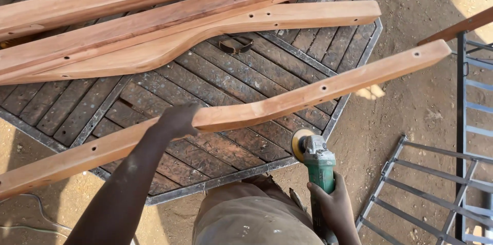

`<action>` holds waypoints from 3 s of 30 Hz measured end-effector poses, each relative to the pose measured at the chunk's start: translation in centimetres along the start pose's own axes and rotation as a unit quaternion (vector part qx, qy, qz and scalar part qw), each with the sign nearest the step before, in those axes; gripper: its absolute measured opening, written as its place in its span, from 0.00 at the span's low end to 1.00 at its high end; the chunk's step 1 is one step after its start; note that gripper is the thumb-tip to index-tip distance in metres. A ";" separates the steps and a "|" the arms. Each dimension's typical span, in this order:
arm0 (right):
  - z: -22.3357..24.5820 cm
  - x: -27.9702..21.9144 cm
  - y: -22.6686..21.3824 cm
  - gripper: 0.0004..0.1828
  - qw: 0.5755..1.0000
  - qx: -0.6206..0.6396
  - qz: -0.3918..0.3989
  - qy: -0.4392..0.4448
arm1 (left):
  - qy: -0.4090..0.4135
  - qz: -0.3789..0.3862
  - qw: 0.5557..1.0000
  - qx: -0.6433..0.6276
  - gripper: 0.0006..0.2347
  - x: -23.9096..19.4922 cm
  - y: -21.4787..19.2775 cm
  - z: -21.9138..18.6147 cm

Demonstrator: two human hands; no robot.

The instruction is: Sanding a curved wooden component using an angle grinder with a sanding disc

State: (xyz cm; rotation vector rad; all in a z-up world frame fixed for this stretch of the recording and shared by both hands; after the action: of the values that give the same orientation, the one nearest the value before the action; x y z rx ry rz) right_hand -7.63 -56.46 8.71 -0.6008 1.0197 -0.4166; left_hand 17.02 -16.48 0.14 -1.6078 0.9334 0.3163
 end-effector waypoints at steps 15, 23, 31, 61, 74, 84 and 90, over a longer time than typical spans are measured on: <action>-5.0 7.1 -5.2 0.34 0.995 0.088 -0.023 0.036 | -0.090 -0.200 0.959 0.178 0.37 8.5 2.8 2.3; -7.6 9.8 -5.4 0.35 0.996 0.079 -0.009 0.037 | -0.106 -0.192 0.956 0.195 0.33 9.3 1.4 -0.2; -6.9 11.1 -7.3 0.29 0.990 0.120 -0.068 0.018 | -0.056 -0.153 0.981 0.111 0.33 9.7 1.6 -13.9; 10.0 -10.8 21.8 0.16 0.907 0.277 0.291 -0.125 | 0.058 -0.001 0.753 -0.656 0.23 -24.3 7.3 -10.7; 3.3 -17.9 32.0 0.19 0.895 0.241 0.373 -0.035 | -0.042 -0.018 0.820 -0.571 0.39 -34.6 14.4 -2.8; -1.7 -23.0 32.2 0.18 0.912 0.211 0.351 -0.006 | -0.087 -0.134 0.812 -0.562 0.22 -34.6 24.7 1.8; -6.2 -25.8 31.7 0.19 0.912 0.251 0.320 0.060 | -0.163 -0.251 0.711 -0.637 0.11 -34.1 34.8 11.3</action>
State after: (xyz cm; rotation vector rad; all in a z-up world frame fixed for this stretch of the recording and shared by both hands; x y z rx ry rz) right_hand -23.65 -18.73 3.08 0.2348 1.1076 -0.1163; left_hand -26.52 7.76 -4.95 -2.8243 -0.2119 0.9471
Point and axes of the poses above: each hand's wrist, its own x-axis towards the middle knuckle, its own y-axis out of the palm, z = x × y, the point moved 6 cm from there along x, towards the middle knuckle, and after that the axes turned 5 degrees about y, right-handed, at the moved point
